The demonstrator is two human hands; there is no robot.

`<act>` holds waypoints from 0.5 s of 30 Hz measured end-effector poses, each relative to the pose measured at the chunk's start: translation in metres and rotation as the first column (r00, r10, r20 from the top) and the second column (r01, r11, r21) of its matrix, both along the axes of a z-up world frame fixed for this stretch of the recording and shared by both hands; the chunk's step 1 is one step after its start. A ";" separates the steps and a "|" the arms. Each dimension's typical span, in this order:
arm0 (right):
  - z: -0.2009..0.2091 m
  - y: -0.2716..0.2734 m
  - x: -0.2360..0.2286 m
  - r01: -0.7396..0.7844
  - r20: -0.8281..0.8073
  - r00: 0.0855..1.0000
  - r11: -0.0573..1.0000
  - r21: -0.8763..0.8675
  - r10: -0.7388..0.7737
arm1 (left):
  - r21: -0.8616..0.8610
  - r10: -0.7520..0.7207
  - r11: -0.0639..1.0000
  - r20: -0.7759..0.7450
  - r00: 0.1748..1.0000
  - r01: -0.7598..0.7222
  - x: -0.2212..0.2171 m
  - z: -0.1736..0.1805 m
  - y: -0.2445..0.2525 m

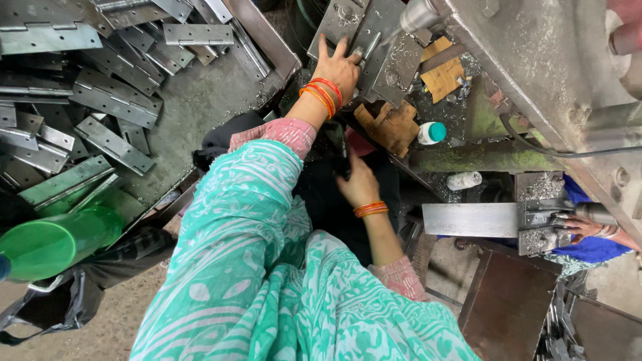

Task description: The person repeatedly picks up metal hinge pieces from a pile, places them into a press machine, and operates the lever to process them. The processed pieces are then removed and placed back into the pile. This cycle is repeated continuously throughout the clip.

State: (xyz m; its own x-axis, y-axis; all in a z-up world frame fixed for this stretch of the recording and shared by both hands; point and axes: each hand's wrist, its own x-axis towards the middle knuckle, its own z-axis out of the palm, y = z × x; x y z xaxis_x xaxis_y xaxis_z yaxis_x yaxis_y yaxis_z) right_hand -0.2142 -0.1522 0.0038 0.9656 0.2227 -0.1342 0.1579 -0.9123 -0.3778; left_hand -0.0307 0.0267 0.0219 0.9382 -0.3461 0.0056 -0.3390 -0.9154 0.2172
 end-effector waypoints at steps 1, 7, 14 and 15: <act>-0.014 0.003 -0.009 0.055 -0.046 0.998 0.998 0.041 -0.053 | 0.009 -0.001 1.000 0.008 1.000 0.001 -0.001 -0.001 0.000; -0.040 0.003 -0.031 0.146 -0.159 0.979 0.984 0.105 -0.128 | 0.072 -0.011 0.997 0.140 0.990 0.001 -0.010 -0.001 0.003; 0.015 -0.016 0.025 -0.040 -0.084 0.996 0.998 -0.045 0.036 | 0.031 0.082 0.996 0.146 0.986 -0.087 0.004 -0.007 -0.011; 0.018 -0.016 0.027 -0.053 -0.075 0.996 0.996 -0.073 0.047 | 0.042 0.091 0.994 0.160 0.983 -0.099 0.008 -0.007 -0.014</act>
